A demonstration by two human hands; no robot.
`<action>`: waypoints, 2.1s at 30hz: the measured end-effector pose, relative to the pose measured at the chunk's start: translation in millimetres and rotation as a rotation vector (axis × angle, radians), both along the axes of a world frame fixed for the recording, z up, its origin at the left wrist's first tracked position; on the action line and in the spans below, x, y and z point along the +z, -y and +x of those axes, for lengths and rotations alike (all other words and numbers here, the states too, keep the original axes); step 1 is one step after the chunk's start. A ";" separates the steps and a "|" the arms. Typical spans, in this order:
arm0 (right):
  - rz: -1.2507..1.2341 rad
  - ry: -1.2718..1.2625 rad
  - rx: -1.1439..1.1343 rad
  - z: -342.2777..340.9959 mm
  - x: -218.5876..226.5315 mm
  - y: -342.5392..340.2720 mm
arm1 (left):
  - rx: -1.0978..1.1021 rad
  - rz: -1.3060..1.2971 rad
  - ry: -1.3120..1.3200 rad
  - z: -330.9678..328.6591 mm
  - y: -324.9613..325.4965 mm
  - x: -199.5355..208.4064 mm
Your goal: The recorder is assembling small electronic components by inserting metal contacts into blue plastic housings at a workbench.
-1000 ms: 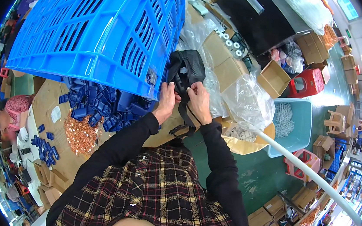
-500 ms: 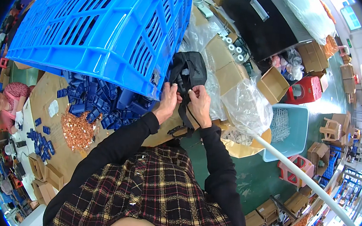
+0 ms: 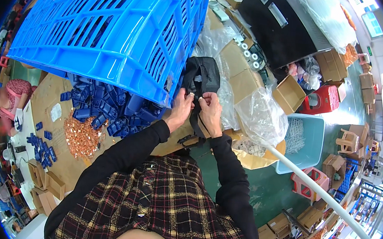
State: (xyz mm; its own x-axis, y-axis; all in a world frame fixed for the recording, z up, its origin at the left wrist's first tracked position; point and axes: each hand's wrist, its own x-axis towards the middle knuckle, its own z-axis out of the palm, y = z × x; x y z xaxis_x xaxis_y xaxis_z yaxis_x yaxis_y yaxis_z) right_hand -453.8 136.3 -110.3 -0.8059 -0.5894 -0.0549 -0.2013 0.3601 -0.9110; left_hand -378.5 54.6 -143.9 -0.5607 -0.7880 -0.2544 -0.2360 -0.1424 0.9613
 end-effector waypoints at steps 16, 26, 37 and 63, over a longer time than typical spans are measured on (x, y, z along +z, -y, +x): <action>0.019 0.040 -0.026 3.0 -0.3 2.6 | -0.025 -0.126 0.017 -2.2 0.9 -10.5; 0.006 0.081 -0.035 3.4 0.1 4.1 | 0.019 0.060 -0.046 -2.9 0.4 7.5; -0.002 0.057 -0.009 6.6 2.7 4.9 | -0.004 0.039 -0.030 -2.8 1.7 -0.2; -0.016 0.065 -0.073 12.0 -0.9 6.1 | -0.241 -0.556 0.114 6.2 6.6 15.2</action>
